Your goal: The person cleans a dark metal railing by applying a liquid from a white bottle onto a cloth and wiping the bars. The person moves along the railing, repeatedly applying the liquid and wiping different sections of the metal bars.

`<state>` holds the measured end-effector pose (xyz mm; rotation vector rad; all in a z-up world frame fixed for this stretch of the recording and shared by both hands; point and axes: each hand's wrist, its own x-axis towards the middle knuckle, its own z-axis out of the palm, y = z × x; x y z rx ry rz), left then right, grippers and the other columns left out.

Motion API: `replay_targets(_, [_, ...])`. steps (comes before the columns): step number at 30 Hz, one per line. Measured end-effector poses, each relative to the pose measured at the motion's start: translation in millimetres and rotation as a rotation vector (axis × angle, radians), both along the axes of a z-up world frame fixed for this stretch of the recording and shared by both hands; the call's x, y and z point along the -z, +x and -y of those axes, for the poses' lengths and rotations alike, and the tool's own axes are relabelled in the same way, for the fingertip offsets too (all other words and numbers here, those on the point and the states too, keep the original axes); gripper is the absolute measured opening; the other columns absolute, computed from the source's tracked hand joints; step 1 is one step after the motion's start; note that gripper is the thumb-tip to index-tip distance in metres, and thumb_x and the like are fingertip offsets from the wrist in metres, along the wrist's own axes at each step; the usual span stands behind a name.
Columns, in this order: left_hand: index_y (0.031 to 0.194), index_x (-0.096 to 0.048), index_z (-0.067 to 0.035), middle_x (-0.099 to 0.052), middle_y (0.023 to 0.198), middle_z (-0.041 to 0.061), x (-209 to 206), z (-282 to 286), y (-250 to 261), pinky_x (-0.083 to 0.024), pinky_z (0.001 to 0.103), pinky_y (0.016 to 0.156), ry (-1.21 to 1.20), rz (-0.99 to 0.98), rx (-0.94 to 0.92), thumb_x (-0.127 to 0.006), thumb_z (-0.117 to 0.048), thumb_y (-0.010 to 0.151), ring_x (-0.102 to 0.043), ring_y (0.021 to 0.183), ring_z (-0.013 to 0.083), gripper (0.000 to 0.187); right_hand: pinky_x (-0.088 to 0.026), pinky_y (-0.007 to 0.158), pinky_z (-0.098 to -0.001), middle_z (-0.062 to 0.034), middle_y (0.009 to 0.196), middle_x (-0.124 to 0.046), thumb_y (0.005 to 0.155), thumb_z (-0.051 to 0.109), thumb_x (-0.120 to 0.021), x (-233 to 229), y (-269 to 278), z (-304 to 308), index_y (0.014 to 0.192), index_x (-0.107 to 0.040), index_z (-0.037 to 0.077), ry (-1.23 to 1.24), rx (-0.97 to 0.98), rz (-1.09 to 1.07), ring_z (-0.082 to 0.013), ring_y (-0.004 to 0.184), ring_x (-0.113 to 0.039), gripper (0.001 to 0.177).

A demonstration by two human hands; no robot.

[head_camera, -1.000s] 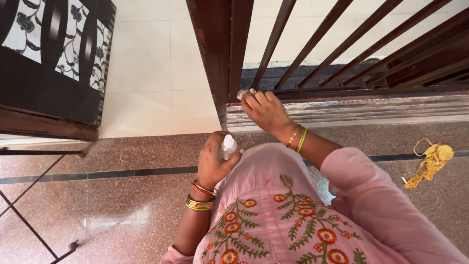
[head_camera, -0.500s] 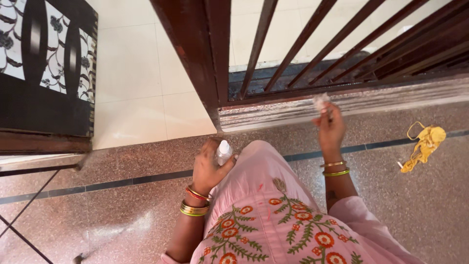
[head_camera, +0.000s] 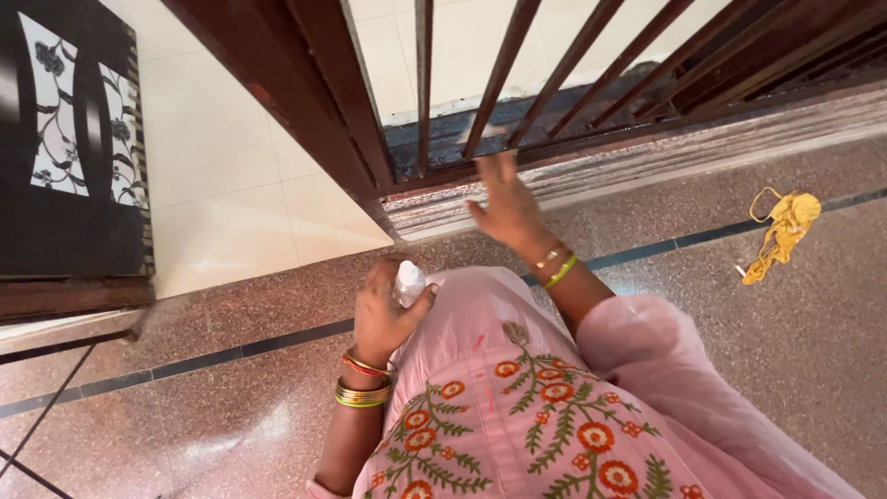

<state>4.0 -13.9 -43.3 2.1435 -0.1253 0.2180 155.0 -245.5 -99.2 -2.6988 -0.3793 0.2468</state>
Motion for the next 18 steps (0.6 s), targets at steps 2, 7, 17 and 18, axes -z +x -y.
replay_targets(2, [0.107,-0.063,-0.001,-0.07,0.109,0.017,-1.8,-0.7,-3.0,-0.057,0.041,0.083,-0.01,0.03,0.0,-0.083,-0.021,0.079,-0.071,0.098,0.035,0.04,-0.06,0.088,-0.0435,-0.0331,0.158,-0.023,0.086,0.037,-0.076,-2.9,-2.2,-16.2,0.157,-0.031,0.005,0.037,-0.11,0.047,-0.0439,0.114,-0.065,0.09])
replay_targets(7, [0.108,-0.063,0.0,-0.068,0.109,0.018,-0.4,-3.0,-9.2,-0.056,0.043,0.083,0.014,0.034,-0.016,-0.084,-0.019,0.078,-0.069,0.096,0.0365,0.041,-0.057,0.091,-0.0468,-0.0306,0.148,-0.031,0.081,0.034,-0.084,-1.9,-4.2,-40.5,0.157,-0.039,0.009,0.105,-0.23,0.146,-0.0485,0.113,-0.064,0.092])
replay_targets(17, [0.107,-0.061,-0.002,-0.068,0.107,0.016,4.7,8.3,1.5,-0.056,0.042,0.08,-0.002,0.002,0.083,-0.083,-0.02,0.08,-0.069,0.093,0.0358,0.04,-0.059,0.081,-0.0457,-0.017,0.151,-0.042,0.077,0.032,-0.082,-21.0,-3.8,-31.3,0.141,-0.058,0.014,0.029,-0.096,0.243,-0.0358,0.094,-0.071,0.07])
replay_targets(18, [0.107,-0.06,-0.001,-0.068,0.108,0.016,4.1,11.7,6.3,-0.056,0.043,0.08,0.027,0.031,0.087,-0.083,-0.021,0.079,-0.069,0.093,0.0365,0.041,-0.059,0.084,-0.0463,-0.0147,0.145,-0.046,0.079,0.034,-0.082,-20.5,-3.1,-27.8,0.142,-0.058,0.015,-0.004,-0.049,0.194,-0.036,0.096,-0.07,0.07])
